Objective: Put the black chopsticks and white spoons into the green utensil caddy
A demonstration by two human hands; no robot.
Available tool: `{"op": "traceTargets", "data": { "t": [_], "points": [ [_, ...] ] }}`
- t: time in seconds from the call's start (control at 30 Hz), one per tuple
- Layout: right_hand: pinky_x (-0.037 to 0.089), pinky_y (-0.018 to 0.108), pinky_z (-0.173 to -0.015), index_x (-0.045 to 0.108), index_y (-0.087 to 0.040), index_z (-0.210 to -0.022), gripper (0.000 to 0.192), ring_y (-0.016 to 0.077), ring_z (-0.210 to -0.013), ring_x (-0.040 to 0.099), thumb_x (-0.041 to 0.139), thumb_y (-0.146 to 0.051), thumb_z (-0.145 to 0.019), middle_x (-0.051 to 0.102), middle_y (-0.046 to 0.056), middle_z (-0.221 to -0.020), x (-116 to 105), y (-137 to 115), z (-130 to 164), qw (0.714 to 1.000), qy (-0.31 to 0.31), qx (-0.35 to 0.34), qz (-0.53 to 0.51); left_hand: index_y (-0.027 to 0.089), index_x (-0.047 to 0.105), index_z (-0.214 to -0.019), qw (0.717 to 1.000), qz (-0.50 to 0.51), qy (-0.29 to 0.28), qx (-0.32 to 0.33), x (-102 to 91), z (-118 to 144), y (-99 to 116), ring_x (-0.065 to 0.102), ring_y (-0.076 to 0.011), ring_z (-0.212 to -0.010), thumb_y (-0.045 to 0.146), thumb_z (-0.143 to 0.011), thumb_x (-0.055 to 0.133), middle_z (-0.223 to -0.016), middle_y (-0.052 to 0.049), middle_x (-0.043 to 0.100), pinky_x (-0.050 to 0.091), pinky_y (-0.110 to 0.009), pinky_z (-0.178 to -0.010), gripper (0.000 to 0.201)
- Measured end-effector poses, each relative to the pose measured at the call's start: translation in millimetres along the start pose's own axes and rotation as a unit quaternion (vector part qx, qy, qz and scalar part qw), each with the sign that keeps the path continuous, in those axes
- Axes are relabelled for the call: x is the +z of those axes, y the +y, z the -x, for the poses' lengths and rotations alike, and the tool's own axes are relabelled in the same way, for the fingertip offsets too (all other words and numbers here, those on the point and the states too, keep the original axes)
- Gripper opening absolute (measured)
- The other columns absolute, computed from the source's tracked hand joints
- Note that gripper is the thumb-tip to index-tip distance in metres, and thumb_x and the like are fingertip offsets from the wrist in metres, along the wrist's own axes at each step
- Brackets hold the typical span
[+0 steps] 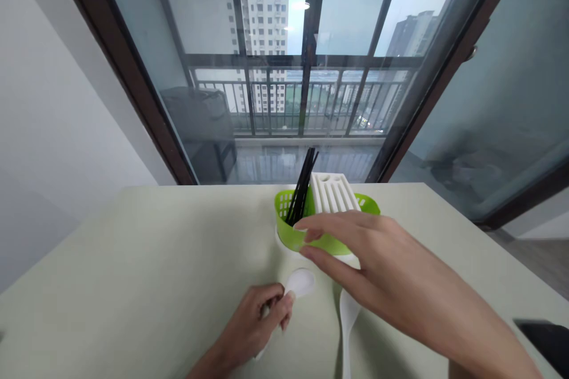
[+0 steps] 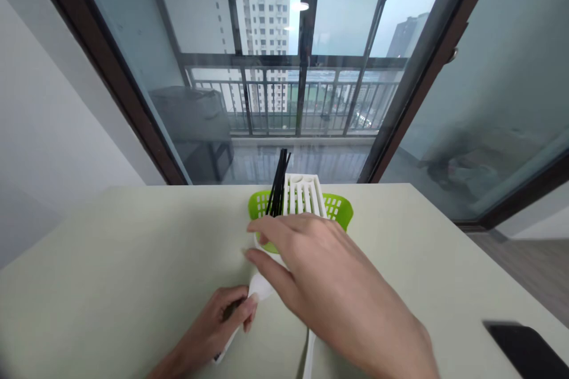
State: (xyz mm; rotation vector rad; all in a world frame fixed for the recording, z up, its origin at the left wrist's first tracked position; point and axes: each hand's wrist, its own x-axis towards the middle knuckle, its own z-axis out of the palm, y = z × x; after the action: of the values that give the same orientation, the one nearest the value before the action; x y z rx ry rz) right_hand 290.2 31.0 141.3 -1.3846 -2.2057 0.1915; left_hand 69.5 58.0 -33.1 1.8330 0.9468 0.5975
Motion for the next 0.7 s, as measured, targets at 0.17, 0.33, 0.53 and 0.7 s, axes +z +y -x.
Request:
{"op": "traceTargets", "data": {
  "t": [0.17,0.33,0.53,0.7],
  "points": [
    [0.052,0.032,-0.079,0.067,-0.033,-0.124,0.025,0.0208,-0.1,0.071,0.06,-0.036,-0.1,0.074,-0.001,-0.118,9,-10,0,0.998,-0.057,0.002,-0.026,0.021,0.056,-0.073,0.967,0.244,-0.058,-0.046,0.8,0,-13,0.036,-0.0086,-0.037,0.072,-0.094,0.046,-0.045,0.005,0.051,0.028,-0.023,-0.043,0.057],
    [0.043,0.031,-0.071,0.071,-0.027,-0.105,0.01,0.0219,-0.093,0.07,0.065,-0.032,-0.098,0.075,0.0,-0.1,22,-22,-9,0.99,-0.14,0.026,-0.02,0.018,0.056,-0.067,0.925,0.375,-0.054,0.002,9.2,0,-24,0.033,-0.0062,-0.036,0.07,-0.091,0.057,-0.041,0.006,0.046,0.028,-0.021,-0.044,0.057],
    [0.023,0.033,-0.057,0.064,-0.022,-0.092,0.011,0.0218,-0.076,0.065,0.056,-0.025,-0.097,0.072,0.003,-0.083,40,-36,-17,0.979,-0.193,0.04,0.05,0.019,0.051,-0.063,0.902,0.427,-0.062,0.03,14.2,-2,-29,0.031,-0.0052,-0.033,0.067,-0.09,0.061,-0.038,0.008,0.039,0.029,-0.02,-0.041,0.056],
    [0.021,0.033,-0.058,0.06,-0.023,-0.086,0.016,0.0175,-0.068,0.061,0.049,-0.022,-0.098,0.069,0.0,-0.075,45,-20,-17,0.99,-0.132,0.002,0.057,0.018,0.052,-0.072,0.909,0.417,-0.016,-0.003,12.9,-3,-27,0.029,-0.0045,-0.038,0.068,-0.088,0.064,-0.047,0.011,0.033,0.025,-0.019,-0.04,0.053]
  ]
}}
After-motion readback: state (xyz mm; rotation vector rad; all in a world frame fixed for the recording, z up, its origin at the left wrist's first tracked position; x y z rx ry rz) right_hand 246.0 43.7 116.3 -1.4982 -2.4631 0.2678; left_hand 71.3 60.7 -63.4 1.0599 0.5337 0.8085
